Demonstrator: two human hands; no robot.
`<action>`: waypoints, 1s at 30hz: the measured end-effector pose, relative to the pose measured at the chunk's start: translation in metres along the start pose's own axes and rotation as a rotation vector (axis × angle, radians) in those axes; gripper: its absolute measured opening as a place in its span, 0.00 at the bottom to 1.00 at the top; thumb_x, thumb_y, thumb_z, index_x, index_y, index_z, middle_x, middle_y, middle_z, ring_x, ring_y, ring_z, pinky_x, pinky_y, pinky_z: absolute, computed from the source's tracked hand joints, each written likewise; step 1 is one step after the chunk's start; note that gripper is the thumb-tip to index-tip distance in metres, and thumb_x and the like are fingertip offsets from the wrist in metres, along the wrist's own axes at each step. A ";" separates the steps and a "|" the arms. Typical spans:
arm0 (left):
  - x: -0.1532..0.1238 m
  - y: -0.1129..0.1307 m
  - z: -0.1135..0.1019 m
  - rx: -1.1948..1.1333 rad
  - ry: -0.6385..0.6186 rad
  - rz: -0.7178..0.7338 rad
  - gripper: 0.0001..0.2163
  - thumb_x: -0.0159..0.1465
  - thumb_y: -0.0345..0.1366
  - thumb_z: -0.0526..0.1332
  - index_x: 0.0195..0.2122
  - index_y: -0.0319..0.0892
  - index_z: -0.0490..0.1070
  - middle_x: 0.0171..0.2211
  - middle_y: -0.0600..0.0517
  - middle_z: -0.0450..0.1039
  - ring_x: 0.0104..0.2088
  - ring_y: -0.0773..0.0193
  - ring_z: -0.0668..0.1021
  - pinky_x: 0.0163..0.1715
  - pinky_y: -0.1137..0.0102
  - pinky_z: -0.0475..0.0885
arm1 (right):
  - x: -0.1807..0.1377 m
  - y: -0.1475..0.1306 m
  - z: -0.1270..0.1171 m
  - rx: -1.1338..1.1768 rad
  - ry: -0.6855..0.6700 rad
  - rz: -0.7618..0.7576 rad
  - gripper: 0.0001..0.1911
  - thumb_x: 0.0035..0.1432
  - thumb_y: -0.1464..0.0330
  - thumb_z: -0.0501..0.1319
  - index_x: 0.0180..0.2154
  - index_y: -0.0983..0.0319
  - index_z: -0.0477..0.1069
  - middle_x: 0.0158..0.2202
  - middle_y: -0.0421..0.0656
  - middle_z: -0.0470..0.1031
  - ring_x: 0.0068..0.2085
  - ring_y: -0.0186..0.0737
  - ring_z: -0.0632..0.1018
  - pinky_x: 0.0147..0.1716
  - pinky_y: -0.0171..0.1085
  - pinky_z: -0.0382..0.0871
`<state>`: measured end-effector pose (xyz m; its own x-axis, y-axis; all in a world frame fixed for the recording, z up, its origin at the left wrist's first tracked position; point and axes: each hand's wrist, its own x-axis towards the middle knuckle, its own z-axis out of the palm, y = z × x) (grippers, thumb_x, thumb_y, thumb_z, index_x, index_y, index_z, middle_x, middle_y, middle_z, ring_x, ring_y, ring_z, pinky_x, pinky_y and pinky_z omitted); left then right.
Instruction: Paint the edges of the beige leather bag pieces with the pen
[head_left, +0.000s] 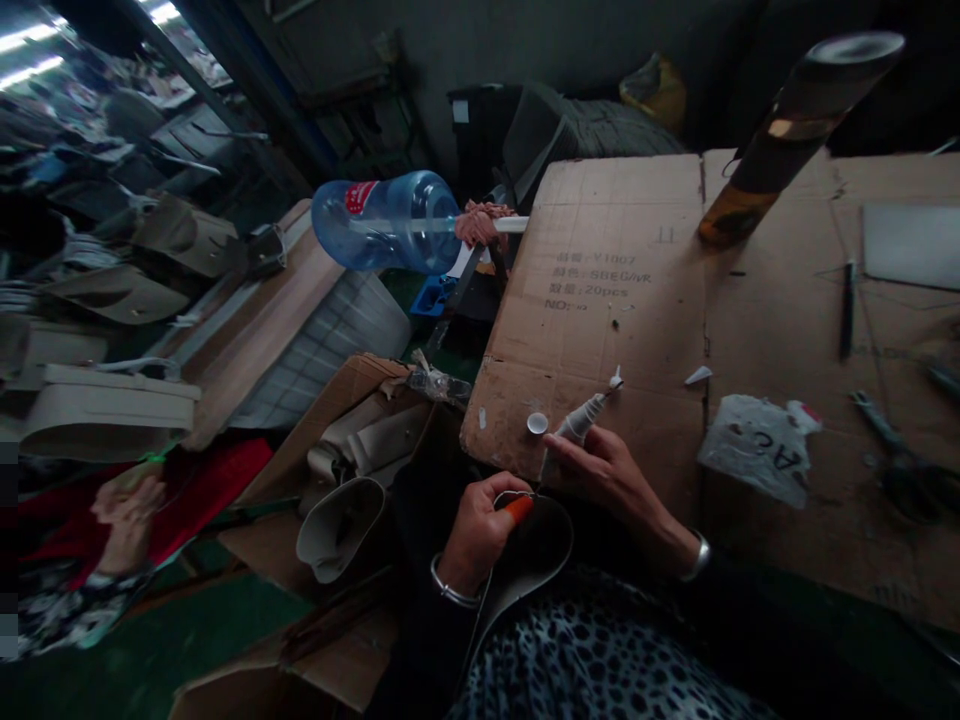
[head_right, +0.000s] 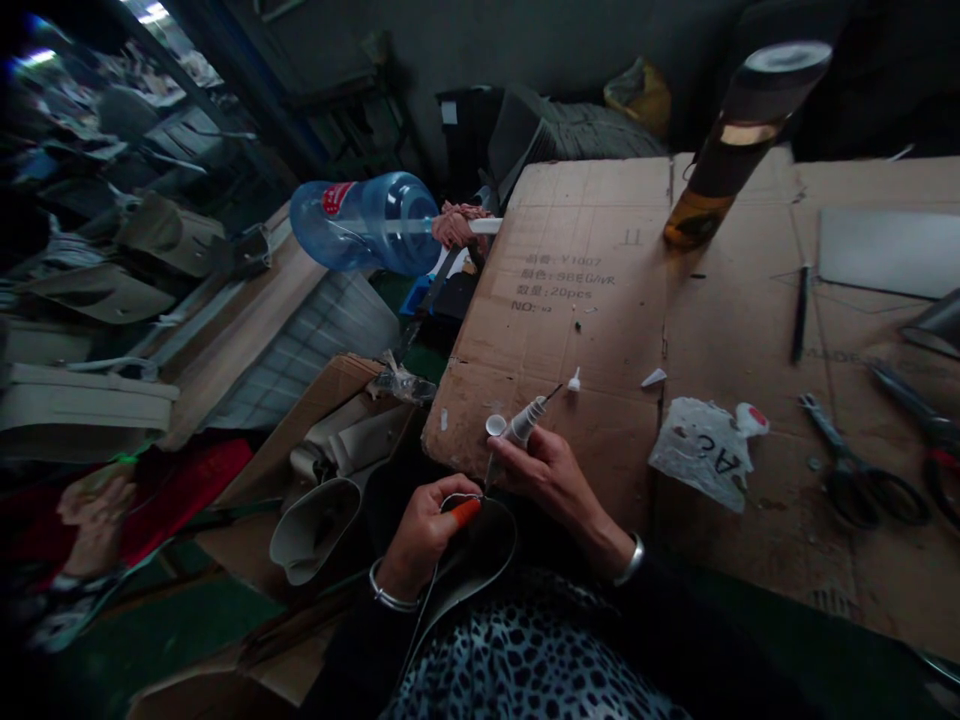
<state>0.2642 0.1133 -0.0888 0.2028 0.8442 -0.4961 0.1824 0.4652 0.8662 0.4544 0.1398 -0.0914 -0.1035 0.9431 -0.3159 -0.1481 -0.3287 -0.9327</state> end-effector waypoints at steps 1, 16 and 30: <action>-0.001 -0.001 -0.001 -0.006 0.000 0.005 0.05 0.54 0.34 0.66 0.29 0.39 0.77 0.24 0.54 0.72 0.27 0.67 0.70 0.29 0.72 0.64 | -0.001 -0.001 0.000 -0.001 0.017 -0.012 0.26 0.52 0.45 0.67 0.31 0.63 0.72 0.25 0.37 0.70 0.26 0.32 0.68 0.25 0.34 0.61; -0.072 -0.060 -0.164 -0.591 0.996 0.097 0.22 0.37 0.39 0.77 0.33 0.41 0.75 0.26 0.55 0.78 0.27 0.64 0.77 0.32 0.70 0.71 | -0.003 0.027 0.075 -0.289 -0.515 -0.377 0.17 0.66 0.62 0.59 0.55 0.54 0.72 0.40 0.43 0.82 0.30 0.36 0.79 0.32 0.35 0.75; -0.106 -0.145 -0.184 -0.607 1.422 0.097 0.16 0.39 0.36 0.72 0.30 0.40 0.76 0.25 0.55 0.75 0.26 0.67 0.73 0.31 0.70 0.67 | 0.034 0.149 0.092 -0.450 -0.697 -0.490 0.22 0.61 0.69 0.58 0.56 0.55 0.74 0.54 0.49 0.79 0.50 0.49 0.83 0.51 0.43 0.79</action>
<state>0.0392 0.0053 -0.1511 -0.9238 0.2617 -0.2795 -0.2522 0.1332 0.9585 0.3383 0.1187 -0.2248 -0.7127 0.6817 0.1651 0.0463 0.2806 -0.9587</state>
